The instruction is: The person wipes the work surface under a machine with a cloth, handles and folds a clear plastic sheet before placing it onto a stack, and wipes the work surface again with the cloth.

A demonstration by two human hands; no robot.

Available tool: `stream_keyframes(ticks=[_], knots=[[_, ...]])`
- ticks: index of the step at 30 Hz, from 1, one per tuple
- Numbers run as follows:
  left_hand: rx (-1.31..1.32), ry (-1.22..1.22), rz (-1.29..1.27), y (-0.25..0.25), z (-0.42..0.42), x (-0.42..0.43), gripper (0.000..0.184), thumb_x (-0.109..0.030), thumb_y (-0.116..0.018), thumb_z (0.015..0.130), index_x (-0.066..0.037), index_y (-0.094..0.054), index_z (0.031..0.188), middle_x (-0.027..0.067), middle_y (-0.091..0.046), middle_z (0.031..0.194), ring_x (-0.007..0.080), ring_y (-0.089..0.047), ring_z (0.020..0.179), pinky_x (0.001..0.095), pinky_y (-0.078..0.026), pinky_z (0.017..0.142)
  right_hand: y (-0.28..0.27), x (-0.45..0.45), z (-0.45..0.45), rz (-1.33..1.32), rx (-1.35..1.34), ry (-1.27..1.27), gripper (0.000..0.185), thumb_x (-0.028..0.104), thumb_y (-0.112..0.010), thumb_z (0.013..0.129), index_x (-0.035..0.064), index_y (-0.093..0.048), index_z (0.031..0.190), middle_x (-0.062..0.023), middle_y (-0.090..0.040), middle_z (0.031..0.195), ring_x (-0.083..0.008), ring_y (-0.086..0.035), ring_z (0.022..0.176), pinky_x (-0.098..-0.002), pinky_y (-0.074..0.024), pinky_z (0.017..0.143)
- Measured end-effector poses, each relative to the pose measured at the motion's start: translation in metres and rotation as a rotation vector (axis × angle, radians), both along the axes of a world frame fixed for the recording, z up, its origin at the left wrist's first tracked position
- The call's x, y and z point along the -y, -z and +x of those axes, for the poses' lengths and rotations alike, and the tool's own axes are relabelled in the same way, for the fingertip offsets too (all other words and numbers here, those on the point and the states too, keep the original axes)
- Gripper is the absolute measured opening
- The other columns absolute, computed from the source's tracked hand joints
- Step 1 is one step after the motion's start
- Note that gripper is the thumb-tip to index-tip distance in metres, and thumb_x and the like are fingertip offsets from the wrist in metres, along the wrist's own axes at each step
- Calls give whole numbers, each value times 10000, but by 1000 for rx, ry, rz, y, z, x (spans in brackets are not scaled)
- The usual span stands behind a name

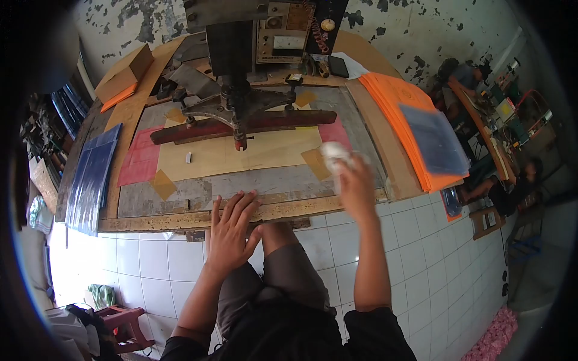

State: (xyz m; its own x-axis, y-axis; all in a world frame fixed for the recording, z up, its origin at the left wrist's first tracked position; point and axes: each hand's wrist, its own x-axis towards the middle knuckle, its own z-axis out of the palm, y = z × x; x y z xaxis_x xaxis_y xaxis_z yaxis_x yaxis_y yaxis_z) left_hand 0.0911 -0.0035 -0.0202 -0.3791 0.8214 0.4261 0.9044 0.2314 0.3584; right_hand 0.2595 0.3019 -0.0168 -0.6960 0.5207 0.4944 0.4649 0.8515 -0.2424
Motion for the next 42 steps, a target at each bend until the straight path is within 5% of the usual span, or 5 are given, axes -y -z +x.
stream_keyframes(ticks=[12,21,27,33,42], knots=[[-17,14,-31,3,-1,1,513,-330,-636,1015,-191,-625,1508,73,-519,1634,323,-450,1524,623,-226,1292,-4,121,7,-56,13,-490,180,150,-761,928,118,-741,1104,-128,-507,1621,-451,-412,1536,-661,-313,1260],[-14,8,-22,-1,3,0,518,-352,-615,1035,-187,-614,1526,71,-511,1648,320,-432,1539,599,-232,1295,6,13,56,120,32,196,339,151,-675,1020,113,-716,1353,-194,-500,1583,-462,-446,1468,-596,-385,1183],[-28,13,-8,-1,1,1,521,-364,-628,1030,-179,-620,1516,74,-505,1648,319,-448,1526,595,-279,1270,7,109,31,42,83,-437,179,193,-738,947,129,-738,1114,-205,-491,1594,-503,-394,1519,-667,-333,1223],[-31,28,-18,-4,0,1,534,-418,-637,1040,-162,-624,1508,88,-506,1644,331,-435,1535,603,-269,1272,18,17,70,48,-78,149,355,266,-652,1047,49,-721,1320,-201,-520,1573,-442,-432,1500,-638,-328,1217],[-89,12,-56,-14,-27,-20,563,-466,-644,1033,-111,-652,1470,114,-540,1599,370,-408,1548,649,-162,1325,4,12,27,67,66,-18,406,313,-616,1080,102,-650,1425,-175,-512,1592,-439,-435,1512,-637,-316,1240]])
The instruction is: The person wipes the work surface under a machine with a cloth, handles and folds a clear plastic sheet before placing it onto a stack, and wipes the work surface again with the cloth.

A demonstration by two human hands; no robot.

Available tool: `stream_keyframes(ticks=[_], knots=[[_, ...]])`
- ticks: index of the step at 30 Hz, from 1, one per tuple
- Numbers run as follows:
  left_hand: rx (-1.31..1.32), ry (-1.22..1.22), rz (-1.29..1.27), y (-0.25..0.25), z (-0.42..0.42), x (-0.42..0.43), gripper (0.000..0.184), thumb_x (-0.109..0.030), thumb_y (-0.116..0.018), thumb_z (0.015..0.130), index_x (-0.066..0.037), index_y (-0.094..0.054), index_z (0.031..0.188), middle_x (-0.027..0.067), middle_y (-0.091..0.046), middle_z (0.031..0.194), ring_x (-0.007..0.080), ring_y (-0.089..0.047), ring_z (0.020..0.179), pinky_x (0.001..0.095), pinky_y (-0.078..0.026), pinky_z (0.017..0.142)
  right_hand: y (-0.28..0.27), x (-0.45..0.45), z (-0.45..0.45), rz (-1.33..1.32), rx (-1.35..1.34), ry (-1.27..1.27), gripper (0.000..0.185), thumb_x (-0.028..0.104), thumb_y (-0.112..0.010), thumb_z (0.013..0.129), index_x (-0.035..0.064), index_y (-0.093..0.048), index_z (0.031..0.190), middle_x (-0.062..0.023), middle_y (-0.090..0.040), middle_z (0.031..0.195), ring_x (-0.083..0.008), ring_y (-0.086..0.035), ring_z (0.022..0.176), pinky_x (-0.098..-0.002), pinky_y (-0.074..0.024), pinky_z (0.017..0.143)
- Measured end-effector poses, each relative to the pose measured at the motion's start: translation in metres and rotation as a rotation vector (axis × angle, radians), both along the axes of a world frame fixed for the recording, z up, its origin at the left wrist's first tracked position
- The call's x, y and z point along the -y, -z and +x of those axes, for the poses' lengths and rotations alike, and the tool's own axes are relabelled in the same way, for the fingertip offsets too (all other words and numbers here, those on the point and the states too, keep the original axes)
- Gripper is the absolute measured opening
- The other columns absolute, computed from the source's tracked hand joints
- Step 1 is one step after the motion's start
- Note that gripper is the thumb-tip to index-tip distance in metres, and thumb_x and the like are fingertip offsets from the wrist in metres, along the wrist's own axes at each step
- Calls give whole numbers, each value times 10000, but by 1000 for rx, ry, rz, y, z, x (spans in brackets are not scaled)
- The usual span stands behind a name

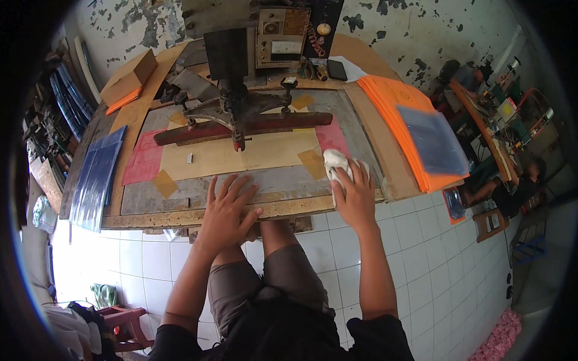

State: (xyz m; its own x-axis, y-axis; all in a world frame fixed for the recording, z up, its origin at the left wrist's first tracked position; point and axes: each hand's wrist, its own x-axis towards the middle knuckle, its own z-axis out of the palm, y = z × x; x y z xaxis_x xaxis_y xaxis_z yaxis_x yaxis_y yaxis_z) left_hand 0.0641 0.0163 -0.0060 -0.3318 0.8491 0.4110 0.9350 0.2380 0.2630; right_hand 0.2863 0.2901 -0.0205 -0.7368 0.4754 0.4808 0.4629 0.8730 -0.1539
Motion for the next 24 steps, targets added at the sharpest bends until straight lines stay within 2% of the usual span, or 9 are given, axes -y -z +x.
stream_keyframes(ticks=[6,8,12,13,16,17,19,21,24], knots=[[-3,135,10,-10,-22,-14,561,-484,-629,1046,-115,-658,1467,127,-529,1621,366,-401,1561,626,-171,1334,-3,-41,-25,-15,14,-48,412,350,-595,1094,136,-639,1444,-186,-518,1576,-446,-447,1494,-621,-332,1239],[13,207,71,-13,-17,-14,545,-480,-615,1057,-123,-663,1465,122,-533,1627,349,-408,1564,612,-187,1335,-2,-47,-27,-27,1,-55,404,324,-616,1084,131,-649,1437,-191,-518,1574,-445,-456,1485,-622,-339,1234],[99,265,-27,-10,-18,-11,493,-447,-555,1089,-146,-670,1462,94,-556,1621,316,-444,1555,601,-230,1321,-5,-16,-36,13,7,14,385,251,-663,1054,144,-677,1423,-193,-509,1587,-448,-463,1471,-633,-352,1219],[115,267,-32,-11,-19,-11,490,-443,-547,1092,-145,-673,1459,95,-555,1624,316,-443,1556,603,-229,1320,-11,11,-40,-92,26,-54,395,216,-703,1015,168,-702,1408,-185,-504,1593,-453,-461,1468,-646,-356,1210],[158,275,-50,-11,-22,-10,486,-435,-520,1100,-145,-681,1455,95,-550,1632,318,-440,1559,607,-220,1319,-7,104,-46,-8,13,-358,371,230,-780,932,174,-743,1297,-161,-492,1616,-447,-420,1518,-659,-328,1232],[169,281,-55,-11,-26,-8,489,-436,-511,1102,-146,-682,1456,94,-550,1634,318,-439,1560,608,-214,1320,-8,126,-41,-51,-27,-363,286,217,-779,930,152,-759,1207,-139,-499,1627,-435,-425,1532,-675,-331,1218],[186,284,-50,-13,-27,-7,495,-436,-498,1104,-148,-683,1462,91,-549,1637,317,-436,1563,611,-204,1323,7,116,-27,-37,-29,-440,278,227,-775,930,170,-760,1202,-151,-514,1612,-436,-429,1526,-666,-327,1217],[200,277,-30,-15,-23,-8,501,-436,-490,1105,-152,-683,1469,89,-547,1639,315,-434,1565,614,-195,1325,11,81,-5,-38,-121,-340,296,208,-755,943,153,-759,1234,-166,-524,1595,-452,-448,1491,-649,-333,1220],[175,264,-47,-14,-22,-9,514,-445,-484,1105,-159,-674,1488,85,-547,1640,314,-433,1566,621,-190,1324,30,11,42,27,-201,40,329,182,-714,978,108,-747,1296,-189,-528,1569,-463,-470,1446,-635,-352,1193]])
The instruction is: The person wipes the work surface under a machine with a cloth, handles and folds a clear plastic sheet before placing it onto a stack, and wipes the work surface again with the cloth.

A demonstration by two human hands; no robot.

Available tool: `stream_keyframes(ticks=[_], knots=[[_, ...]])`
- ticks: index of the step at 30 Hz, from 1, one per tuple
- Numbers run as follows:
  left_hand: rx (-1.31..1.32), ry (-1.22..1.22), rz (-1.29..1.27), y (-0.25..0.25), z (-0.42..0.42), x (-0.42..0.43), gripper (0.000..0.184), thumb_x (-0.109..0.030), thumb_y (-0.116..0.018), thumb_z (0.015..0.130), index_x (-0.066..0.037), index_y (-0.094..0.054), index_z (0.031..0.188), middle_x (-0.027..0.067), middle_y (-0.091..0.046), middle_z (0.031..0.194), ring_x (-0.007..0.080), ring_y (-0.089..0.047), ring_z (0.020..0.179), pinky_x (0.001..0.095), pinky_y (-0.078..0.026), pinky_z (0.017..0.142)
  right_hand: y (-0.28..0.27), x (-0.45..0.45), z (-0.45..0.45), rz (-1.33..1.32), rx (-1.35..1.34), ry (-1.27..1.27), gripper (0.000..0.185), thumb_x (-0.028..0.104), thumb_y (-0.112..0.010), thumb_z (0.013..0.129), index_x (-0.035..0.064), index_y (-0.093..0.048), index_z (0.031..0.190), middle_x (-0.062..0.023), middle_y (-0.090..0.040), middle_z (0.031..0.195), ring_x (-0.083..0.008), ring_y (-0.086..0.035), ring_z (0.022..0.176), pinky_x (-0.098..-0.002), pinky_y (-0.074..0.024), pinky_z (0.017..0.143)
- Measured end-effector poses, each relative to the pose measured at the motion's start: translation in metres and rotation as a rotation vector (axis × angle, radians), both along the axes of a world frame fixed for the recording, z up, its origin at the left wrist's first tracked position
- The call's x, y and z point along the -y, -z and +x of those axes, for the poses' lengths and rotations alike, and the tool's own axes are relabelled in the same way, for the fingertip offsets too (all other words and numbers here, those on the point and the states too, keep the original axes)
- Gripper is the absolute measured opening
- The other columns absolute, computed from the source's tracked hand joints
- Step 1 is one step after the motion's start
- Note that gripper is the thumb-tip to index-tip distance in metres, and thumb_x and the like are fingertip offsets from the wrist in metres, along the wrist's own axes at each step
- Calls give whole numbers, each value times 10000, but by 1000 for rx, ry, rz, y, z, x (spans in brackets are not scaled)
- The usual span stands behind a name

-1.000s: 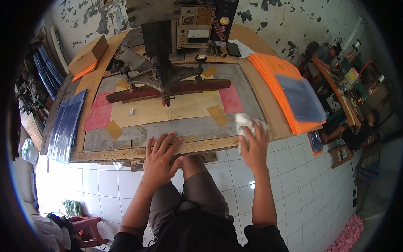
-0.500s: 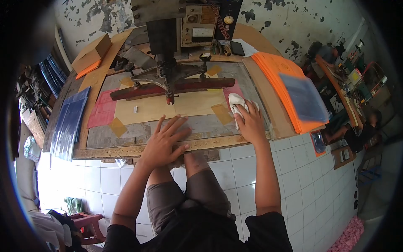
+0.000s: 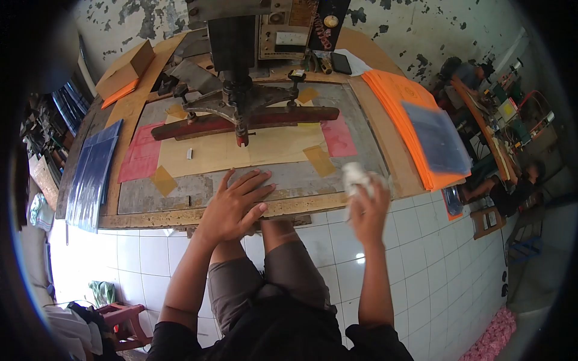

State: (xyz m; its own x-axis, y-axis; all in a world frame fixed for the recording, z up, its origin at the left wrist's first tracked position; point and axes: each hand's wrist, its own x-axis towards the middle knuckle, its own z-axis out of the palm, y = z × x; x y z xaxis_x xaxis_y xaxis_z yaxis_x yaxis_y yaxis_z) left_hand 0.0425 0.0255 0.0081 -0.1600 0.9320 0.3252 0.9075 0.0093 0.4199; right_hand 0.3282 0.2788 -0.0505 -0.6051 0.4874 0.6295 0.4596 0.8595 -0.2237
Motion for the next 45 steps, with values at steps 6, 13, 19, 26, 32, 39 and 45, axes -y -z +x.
stream_keyframes(ticks=[6,13,19,26,32,39,45], knots=[[5,6,-1,-2,0,-1,518,-443,-476,1109,-158,-666,1497,86,-536,1647,322,-424,1570,625,-189,1324,14,29,-22,64,-54,-13,354,204,-672,998,125,-736,1337,-208,-513,1560,-490,-461,1442,-668,-331,1182],[41,14,-20,-1,-3,1,519,-422,-439,1122,-160,-657,1513,87,-526,1659,317,-406,1583,621,-166,1331,29,122,-88,120,-55,-413,192,231,-800,893,252,-745,1076,-37,-614,1555,-363,-508,1493,-630,-336,1207],[6,15,-20,1,-3,0,519,-444,-444,1123,-170,-666,1504,81,-538,1652,296,-419,1578,633,-168,1328,36,37,-25,240,-33,-221,243,142,-850,840,181,-715,1038,-106,-611,1516,-407,-522,1465,-591,-374,1187],[7,7,26,6,-1,-1,553,-525,-470,1119,-171,-680,1487,74,-559,1631,289,-435,1564,642,-184,1323,4,-9,37,-42,-34,-21,369,87,-755,903,111,-738,1271,-151,-557,1553,-444,-469,1480,-612,-349,1207],[44,18,-17,2,-1,0,526,-457,-442,1124,-170,-675,1498,69,-535,1656,297,-419,1577,640,-142,1333,-6,111,-65,-37,39,-409,246,185,-805,882,208,-761,1123,-78,-559,1580,-408,-451,1521,-635,-327,1229],[39,21,-56,1,-5,1,506,-404,-412,1131,-180,-678,1498,49,-529,1668,287,-405,1592,646,-75,1346,20,93,-78,100,31,-451,230,240,-810,879,218,-745,1098,-53,-576,1573,-366,-468,1527,-644,-319,1227],[21,4,39,7,-3,-1,518,-487,-456,1129,-171,-721,1442,70,-602,1594,283,-466,1549,650,-108,1341,20,-6,9,120,-26,-113,318,237,-764,924,157,-723,1229,-118,-568,1555,-396,-483,1489,-647,-334,1194]])
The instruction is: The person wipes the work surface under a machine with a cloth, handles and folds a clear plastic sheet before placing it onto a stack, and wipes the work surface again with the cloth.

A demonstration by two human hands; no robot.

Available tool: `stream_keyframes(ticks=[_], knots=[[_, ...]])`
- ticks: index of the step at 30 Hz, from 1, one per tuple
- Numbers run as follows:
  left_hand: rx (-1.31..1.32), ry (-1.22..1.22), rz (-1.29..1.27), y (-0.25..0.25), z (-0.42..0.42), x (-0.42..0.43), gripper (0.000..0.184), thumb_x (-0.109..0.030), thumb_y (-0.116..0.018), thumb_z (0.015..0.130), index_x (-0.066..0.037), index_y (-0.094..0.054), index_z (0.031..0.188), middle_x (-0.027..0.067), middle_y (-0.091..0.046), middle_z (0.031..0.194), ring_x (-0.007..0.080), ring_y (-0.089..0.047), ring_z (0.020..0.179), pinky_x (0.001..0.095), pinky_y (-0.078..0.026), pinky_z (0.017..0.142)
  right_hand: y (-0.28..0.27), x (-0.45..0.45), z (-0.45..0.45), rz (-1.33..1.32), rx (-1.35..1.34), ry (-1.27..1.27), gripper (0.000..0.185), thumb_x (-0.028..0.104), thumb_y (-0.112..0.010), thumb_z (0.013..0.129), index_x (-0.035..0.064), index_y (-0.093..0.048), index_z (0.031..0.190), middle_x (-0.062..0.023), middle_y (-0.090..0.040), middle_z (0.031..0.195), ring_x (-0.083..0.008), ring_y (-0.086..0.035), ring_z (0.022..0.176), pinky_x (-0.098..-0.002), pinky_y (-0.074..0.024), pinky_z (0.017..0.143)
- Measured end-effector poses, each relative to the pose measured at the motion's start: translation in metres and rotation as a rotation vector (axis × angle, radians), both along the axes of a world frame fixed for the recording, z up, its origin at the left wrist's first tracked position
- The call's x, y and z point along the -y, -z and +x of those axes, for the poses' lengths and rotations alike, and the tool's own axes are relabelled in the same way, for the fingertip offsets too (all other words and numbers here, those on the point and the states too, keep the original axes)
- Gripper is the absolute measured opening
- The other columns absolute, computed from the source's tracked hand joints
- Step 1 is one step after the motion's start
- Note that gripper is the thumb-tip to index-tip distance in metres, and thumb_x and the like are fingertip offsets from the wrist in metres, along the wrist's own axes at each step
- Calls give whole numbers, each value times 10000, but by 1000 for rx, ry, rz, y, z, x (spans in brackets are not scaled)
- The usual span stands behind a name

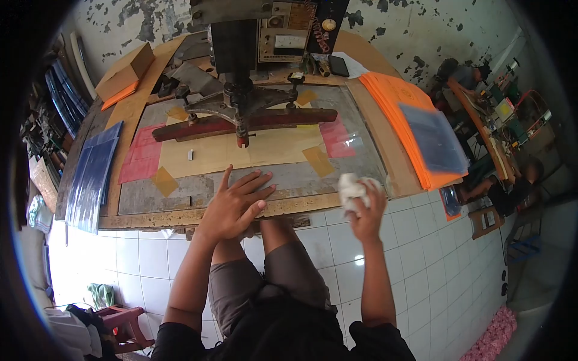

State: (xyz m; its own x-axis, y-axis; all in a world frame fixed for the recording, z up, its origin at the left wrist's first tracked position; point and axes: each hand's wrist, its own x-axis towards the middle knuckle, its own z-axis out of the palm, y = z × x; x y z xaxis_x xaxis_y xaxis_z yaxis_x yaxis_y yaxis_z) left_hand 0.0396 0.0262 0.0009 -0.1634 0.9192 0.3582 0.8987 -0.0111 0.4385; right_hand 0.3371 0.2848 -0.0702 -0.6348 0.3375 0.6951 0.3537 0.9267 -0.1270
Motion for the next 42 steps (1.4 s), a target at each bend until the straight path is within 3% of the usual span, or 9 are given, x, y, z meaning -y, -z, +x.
stream_keyframes(ticks=[11,14,19,23,25,29,33,36,42], knots=[[-71,4,-7,-1,4,7,531,-479,-581,1051,-170,-695,1467,68,-580,1619,281,-435,1573,662,-128,1335,-75,-75,36,-310,76,374,368,216,-634,1088,105,-665,1436,-200,-546,1521,-423,-486,1426,-566,-367,1200],[-121,6,28,0,11,15,606,-496,-691,971,-165,-677,1479,72,-574,1622,277,-445,1567,660,-173,1328,-89,-96,23,-57,-115,380,399,249,-626,1097,95,-644,1464,-229,-525,1544,-425,-473,1449,-576,-359,1203],[-176,-21,1,1,31,33,746,-457,-813,861,-178,-616,1524,44,-531,1655,264,-471,1545,641,-222,1320,-72,-127,14,-93,421,484,498,396,-512,1138,163,-591,1571,-180,-345,1747,-407,-218,1655,-656,-69,1331],[-360,-132,30,26,47,47,682,-337,-819,864,-199,-621,1503,19,-577,1585,236,-522,1488,608,-289,1298,-60,-91,18,-14,206,327,523,440,-453,1156,189,-565,1601,-126,-322,1771,-383,-210,1662,-655,-82,1327],[-395,-151,50,30,49,51,588,-261,-781,905,-195,-634,1470,21,-615,1514,229,-550,1445,586,-319,1283,-49,-45,15,-180,7,72,561,504,-461,1141,205,-563,1605,-124,-340,1763,-384,-253,1647,-648,-120,1321],[-267,-100,161,24,54,57,380,-162,-744,947,-171,-683,1322,2,-680,1333,216,-625,1288,531,-372,1226,-59,59,-1,-131,251,-283,760,648,-702,974,140,-605,1531,-151,-492,1647,-394,-405,1569,-624,-262,1278],[-158,-62,320,6,60,62,273,-147,-816,882,-164,-730,1140,-39,-725,1170,190,-680,1115,493,-436,1136,-37,88,1,-56,226,-254,710,403,-944,811,131,-660,1402,-137,-537,1594,-359,-497,1499,-615,-329,1241],[-54,-68,474,-13,69,71,309,-166,-879,815,-162,-741,1092,-33,-722,1112,195,-676,1080,492,-465,1094,-52,99,0,-47,14,-374,515,322,-876,912,145,-705,1365,-111,-664,1467,-310,-652,1329,-543,-498,1108],[-212,-458,954,-68,54,64,892,-383,-972,784,-97,-525,1501,171,-619,1421,302,-646,1275,501,-465,1130,-105,119,-4,-794,-197,-445,178,39,-690,1046,-1,-696,1219,-134,-793,965,-258,-787,877,-379,-627,805]])
